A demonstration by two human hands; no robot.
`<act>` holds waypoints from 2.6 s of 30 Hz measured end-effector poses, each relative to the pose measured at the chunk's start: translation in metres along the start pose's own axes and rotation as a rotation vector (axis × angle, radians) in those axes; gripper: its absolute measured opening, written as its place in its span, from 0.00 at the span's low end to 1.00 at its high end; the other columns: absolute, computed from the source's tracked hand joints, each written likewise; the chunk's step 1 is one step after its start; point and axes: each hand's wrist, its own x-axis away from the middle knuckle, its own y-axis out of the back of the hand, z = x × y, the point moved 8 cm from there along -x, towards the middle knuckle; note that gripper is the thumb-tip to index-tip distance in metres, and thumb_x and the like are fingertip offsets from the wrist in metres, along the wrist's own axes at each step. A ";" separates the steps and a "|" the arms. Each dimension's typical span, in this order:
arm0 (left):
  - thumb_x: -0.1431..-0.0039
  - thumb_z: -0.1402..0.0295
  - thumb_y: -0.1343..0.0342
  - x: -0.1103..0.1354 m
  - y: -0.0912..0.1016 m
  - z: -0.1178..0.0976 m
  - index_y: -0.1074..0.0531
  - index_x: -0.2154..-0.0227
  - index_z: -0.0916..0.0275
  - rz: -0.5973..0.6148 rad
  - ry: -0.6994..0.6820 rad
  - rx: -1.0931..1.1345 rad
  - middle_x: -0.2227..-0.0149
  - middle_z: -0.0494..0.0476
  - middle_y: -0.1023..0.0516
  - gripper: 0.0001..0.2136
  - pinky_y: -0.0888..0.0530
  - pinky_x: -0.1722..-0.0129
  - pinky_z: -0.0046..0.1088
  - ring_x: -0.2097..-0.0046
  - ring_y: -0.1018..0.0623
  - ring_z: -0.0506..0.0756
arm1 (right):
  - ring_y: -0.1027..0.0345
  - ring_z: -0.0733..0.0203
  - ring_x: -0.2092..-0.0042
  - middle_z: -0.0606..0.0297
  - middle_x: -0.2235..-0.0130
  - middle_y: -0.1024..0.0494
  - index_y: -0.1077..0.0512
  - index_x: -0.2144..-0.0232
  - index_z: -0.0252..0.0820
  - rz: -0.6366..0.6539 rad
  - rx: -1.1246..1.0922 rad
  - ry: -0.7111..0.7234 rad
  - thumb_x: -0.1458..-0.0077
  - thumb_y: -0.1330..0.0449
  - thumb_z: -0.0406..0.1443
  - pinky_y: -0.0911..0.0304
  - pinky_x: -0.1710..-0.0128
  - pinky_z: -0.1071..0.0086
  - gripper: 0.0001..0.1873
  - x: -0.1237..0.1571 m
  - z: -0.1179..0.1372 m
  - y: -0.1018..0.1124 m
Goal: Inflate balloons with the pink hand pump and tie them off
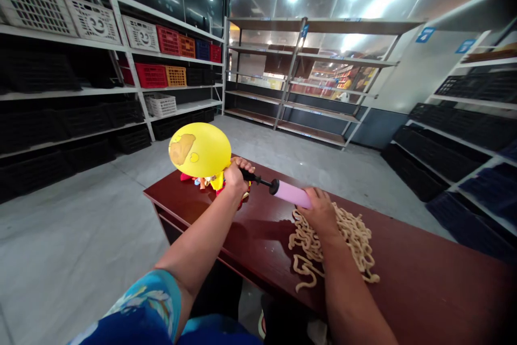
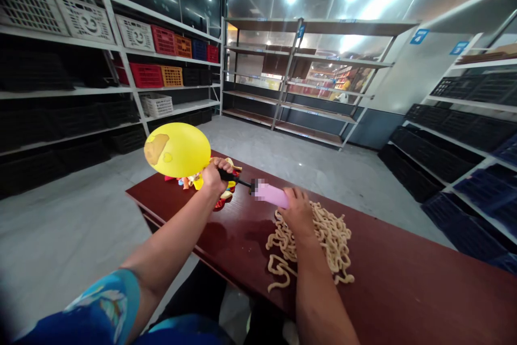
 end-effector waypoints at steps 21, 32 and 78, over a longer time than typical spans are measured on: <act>0.55 0.81 0.54 -0.008 0.002 -0.031 0.48 0.81 0.61 -0.023 -0.046 -0.014 0.82 0.46 0.48 0.10 0.42 0.80 0.23 0.81 0.40 0.46 | 0.40 0.55 0.62 0.60 0.62 0.30 0.33 0.60 0.41 0.009 0.034 -0.066 0.56 0.41 0.37 0.43 0.62 0.64 0.17 0.007 -0.030 -0.013; 0.52 0.78 0.52 0.013 0.003 0.015 0.47 0.81 0.61 -0.054 0.012 -0.099 0.82 0.46 0.46 0.10 0.39 0.79 0.24 0.81 0.39 0.46 | 0.36 0.55 0.60 0.60 0.63 0.29 0.35 0.60 0.41 0.040 -0.132 0.101 0.54 0.43 0.37 0.41 0.59 0.64 0.16 0.003 0.013 -0.015; 0.53 0.79 0.54 0.008 0.007 0.002 0.47 0.81 0.61 -0.070 0.038 -0.061 0.82 0.46 0.47 0.09 0.39 0.79 0.25 0.81 0.41 0.46 | 0.38 0.55 0.62 0.60 0.65 0.29 0.34 0.62 0.39 0.028 -0.008 0.113 0.53 0.42 0.38 0.43 0.60 0.66 0.15 0.001 0.027 -0.014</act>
